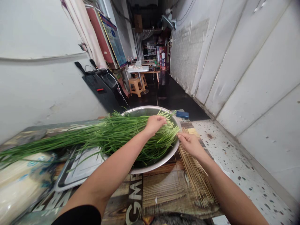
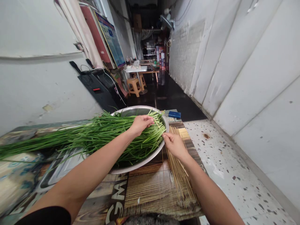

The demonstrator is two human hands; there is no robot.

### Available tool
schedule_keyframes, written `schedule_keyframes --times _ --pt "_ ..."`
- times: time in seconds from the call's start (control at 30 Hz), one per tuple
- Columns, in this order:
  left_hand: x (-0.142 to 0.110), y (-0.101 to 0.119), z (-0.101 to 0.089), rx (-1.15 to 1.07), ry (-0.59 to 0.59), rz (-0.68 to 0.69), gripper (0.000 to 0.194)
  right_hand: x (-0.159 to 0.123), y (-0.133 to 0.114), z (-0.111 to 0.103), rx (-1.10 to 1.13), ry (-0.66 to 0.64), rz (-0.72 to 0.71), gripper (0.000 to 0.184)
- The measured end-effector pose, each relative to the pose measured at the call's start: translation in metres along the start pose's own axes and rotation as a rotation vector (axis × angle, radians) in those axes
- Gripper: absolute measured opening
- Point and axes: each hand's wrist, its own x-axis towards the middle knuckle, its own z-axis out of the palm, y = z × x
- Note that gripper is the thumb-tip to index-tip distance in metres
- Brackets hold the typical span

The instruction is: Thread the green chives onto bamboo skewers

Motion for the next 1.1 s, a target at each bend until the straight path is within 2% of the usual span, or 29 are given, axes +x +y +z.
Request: schedule_keyframes --times 0.5,0.63,0.73,1.0,1.1 --pt "0.000 -0.005 0.001 0.095 0.027 0.098 0.016 0.000 0.001 0.002 -0.010 0.009 -0.027 0.034" --pt "-0.004 -0.002 0.003 0.105 0.008 0.052 0.018 0.000 0.002 0.003 -0.003 0.017 -0.032 0.033" --pt "-0.006 0.000 0.001 0.154 -0.053 0.044 0.018 0.000 0.003 0.004 -0.007 0.017 -0.016 0.033" --pt "-0.009 0.012 -0.011 0.522 -0.177 0.273 0.022 0.000 0.005 0.004 -0.011 0.037 -0.017 0.033" --pt "-0.016 0.020 -0.009 0.605 -0.403 0.426 0.023 0.001 0.008 0.004 -0.013 0.060 -0.004 0.033"
